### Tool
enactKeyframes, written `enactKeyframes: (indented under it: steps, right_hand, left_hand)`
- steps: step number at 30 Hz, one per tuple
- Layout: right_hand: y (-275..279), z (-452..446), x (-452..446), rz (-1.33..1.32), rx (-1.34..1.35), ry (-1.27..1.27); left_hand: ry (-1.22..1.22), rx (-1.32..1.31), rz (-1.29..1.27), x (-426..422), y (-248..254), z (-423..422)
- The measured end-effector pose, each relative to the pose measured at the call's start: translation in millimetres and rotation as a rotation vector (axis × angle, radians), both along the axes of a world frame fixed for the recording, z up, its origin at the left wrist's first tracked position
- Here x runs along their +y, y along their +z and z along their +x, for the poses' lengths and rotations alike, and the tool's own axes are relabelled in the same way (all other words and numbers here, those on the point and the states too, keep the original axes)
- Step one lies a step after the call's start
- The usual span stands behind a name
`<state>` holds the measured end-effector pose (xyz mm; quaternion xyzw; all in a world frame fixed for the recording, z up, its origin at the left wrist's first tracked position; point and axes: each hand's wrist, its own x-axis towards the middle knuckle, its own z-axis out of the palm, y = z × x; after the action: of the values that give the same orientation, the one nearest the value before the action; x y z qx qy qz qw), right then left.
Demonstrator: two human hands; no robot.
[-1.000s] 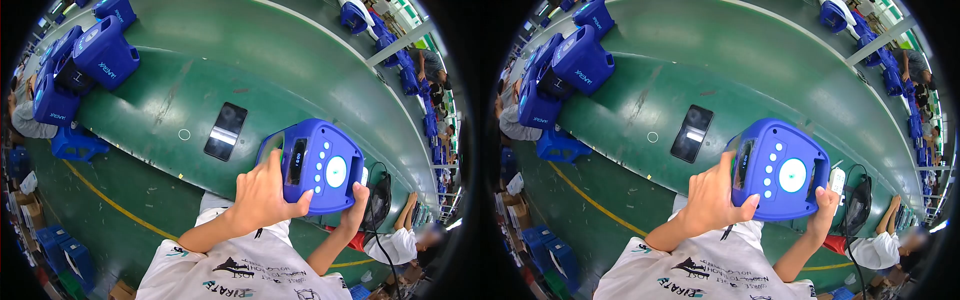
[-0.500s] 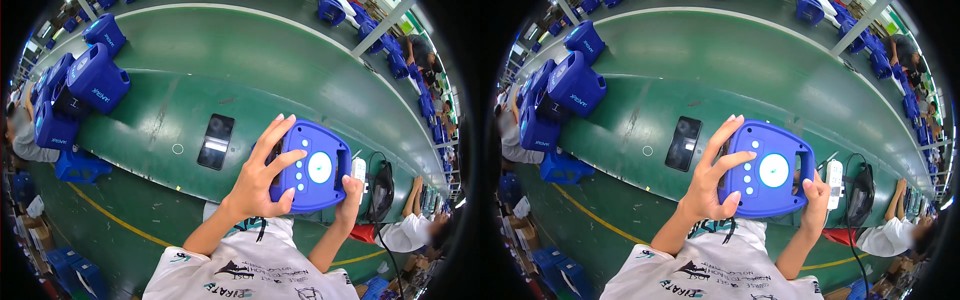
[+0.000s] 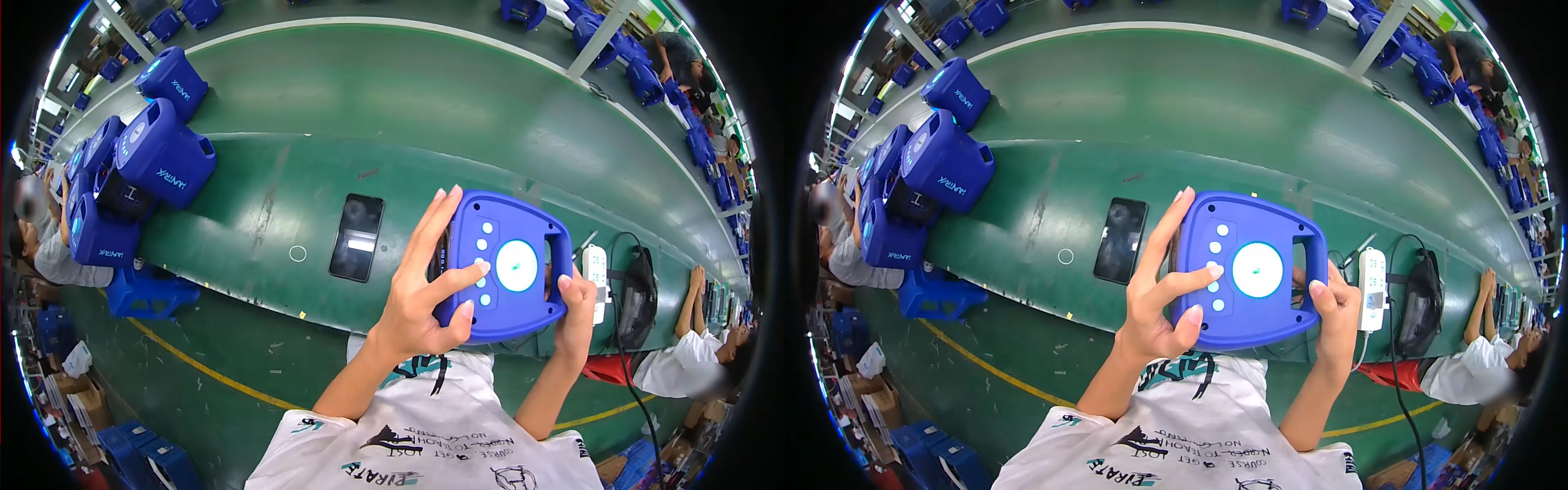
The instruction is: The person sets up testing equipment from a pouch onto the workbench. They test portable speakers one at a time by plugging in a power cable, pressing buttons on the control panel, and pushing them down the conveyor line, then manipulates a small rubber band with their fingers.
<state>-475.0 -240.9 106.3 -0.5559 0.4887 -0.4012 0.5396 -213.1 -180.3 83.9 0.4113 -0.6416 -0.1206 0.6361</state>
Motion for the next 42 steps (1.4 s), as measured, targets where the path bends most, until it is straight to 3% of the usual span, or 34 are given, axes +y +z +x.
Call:
enactKeyframes:
  steps: [15, 18, 22, 25, 28, 31, 37, 42]
  right_hand:
    - [-2, 1, -1, 0.019, 0.037, -0.044]
    - [0, -2, -1, 0.021, 0.058, -0.024]
    - [-1, 1, -1, 0.009, 0.051, -0.046]
    - [-3, 0, 0, 0.003, 0.035, -0.057]
    - [-10, -5, 1, 0.005, -0.005, -0.086]
    - [-15, -16, -5, 0.032, -0.033, -0.039]
    - [-15, -19, -6, 0.073, -0.042, -0.061]
    - [-15, -21, -5, 0.079, -0.029, -0.053]
  left_hand:
    - [-0.014, 0.054, -0.064, 4, -1, -4]
    - [-0.026, 0.266, -0.09, 0, -9, -14]
    - [0.105, 0.241, 0.185, 19, -10, -21]
    - [-0.004, 0.324, 0.605, 47, 0, -21]
    - [-0.19, 0.563, 0.731, 51, 19, -15]
    - [-0.073, 0.497, 0.627, 50, 8, -21]
    - [-0.105, 0.414, 0.822, 52, 13, -15]
    - [-0.091, 0.346, 0.837, 52, 13, -14]
